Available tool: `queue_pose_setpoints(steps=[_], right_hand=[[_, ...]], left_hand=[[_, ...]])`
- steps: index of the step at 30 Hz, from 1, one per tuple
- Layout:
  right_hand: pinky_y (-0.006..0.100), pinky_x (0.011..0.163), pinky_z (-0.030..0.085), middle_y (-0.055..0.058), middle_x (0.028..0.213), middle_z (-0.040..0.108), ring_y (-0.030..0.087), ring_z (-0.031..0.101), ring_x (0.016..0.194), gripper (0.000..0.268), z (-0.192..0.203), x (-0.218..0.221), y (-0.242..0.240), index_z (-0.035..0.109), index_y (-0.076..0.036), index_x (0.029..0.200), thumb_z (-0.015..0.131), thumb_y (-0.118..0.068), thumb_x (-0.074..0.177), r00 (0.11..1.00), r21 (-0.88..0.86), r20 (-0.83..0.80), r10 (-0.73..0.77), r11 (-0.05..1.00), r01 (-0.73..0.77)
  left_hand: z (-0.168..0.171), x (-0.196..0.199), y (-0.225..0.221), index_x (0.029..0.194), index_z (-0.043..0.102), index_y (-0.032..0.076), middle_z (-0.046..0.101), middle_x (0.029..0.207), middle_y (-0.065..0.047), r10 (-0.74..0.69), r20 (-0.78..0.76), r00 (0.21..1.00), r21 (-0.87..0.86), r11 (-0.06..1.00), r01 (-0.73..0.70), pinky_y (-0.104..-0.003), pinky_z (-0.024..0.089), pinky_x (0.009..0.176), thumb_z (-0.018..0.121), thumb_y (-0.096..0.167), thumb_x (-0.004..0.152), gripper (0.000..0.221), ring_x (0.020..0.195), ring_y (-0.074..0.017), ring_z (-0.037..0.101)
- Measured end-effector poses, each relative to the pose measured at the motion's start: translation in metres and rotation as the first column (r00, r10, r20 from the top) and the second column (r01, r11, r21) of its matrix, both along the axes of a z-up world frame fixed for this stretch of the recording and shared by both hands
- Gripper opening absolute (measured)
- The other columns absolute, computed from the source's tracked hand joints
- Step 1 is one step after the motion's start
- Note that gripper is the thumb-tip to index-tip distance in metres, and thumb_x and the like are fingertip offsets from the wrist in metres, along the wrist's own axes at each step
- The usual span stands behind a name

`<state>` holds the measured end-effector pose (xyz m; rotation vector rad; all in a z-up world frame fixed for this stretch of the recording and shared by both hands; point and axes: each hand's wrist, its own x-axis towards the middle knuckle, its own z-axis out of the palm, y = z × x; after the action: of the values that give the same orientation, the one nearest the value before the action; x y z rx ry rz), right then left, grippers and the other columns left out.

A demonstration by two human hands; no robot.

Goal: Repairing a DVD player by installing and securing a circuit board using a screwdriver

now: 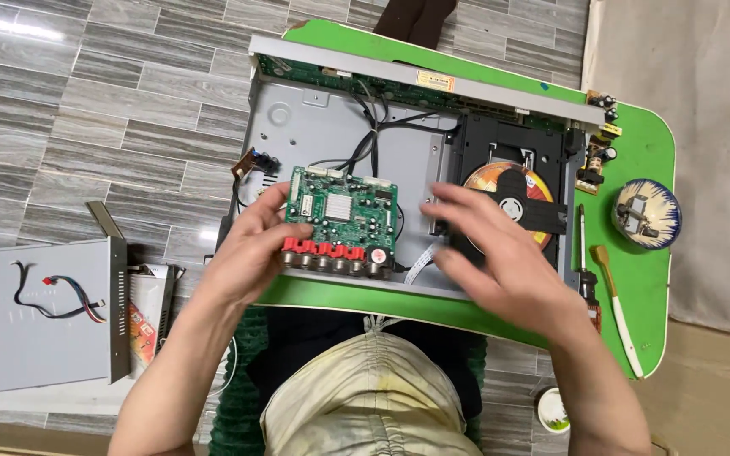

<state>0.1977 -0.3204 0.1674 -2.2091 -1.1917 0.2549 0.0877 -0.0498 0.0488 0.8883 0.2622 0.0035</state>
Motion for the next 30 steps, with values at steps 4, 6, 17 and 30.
queue_pose_setpoints(steps=[4, 6, 17, 30], right_hand=[[0.059, 0.093, 0.056, 0.030, 0.134, 0.060, 0.047, 0.062, 0.122, 0.046, -0.014, 0.031, 0.033, 0.056, -0.002, 0.141, 0.052, -0.020, 0.100, 0.907, -0.014, -0.422, -0.016, 1.000, 0.011], [0.055, 0.094, 0.056, 0.028, 0.128, 0.064, 0.039, 0.062, 0.118, 0.046, -0.040, 0.046, 0.040, 0.057, 0.000, 0.141, 0.054, -0.020, 0.100, 0.848, 0.024, -0.529, 0.023, 1.000, -0.011], [0.040, 0.082, 0.058, 0.019, 0.106, 0.073, 0.022, 0.069, 0.088, 0.041, -0.067, 0.073, 0.034, 0.058, 0.005, 0.140, 0.054, -0.011, 0.102, 0.697, 0.112, -0.717, -0.011, 0.985, 0.131], [0.044, 0.092, 0.051, 0.016, 0.098, 0.072, 0.027, 0.070, 0.082, 0.035, -0.041, 0.046, -0.192, 0.067, 0.000, 0.128, 0.053, -0.030, 0.116, 0.491, 0.523, -0.851, 0.186, 0.226, 0.822]], left_hand=[[0.006, 0.006, -0.013, 0.135, 0.052, -0.002, 0.071, 0.098, -0.015, -0.018, -0.016, 1.000, 0.063, 0.998, 0.019, -0.031, 0.061, 0.057, 0.065, 0.000, 0.081, 0.056, 0.076, -0.0200, 0.068], [0.005, 0.005, -0.016, 0.136, 0.053, -0.001, 0.071, 0.100, -0.015, -0.025, -0.019, 1.000, 0.052, 0.998, 0.026, -0.031, 0.062, 0.059, 0.066, -0.001, 0.081, 0.057, 0.078, -0.0191, 0.068], [0.028, -0.022, -0.001, 0.154, 0.028, -0.005, 0.065, 0.118, -0.030, 0.013, 0.134, 0.991, 0.372, 0.926, -0.063, -0.054, 0.056, 0.097, 0.055, 0.036, 0.098, 0.074, 0.107, -0.0369, 0.067], [-0.062, -0.031, 0.075, 0.140, 0.059, 0.001, 0.065, 0.133, -0.013, 0.332, -0.199, 0.922, 0.646, 0.752, -0.131, -0.031, 0.042, 0.101, 0.053, 0.020, 0.104, 0.042, 0.120, -0.0203, 0.057]])
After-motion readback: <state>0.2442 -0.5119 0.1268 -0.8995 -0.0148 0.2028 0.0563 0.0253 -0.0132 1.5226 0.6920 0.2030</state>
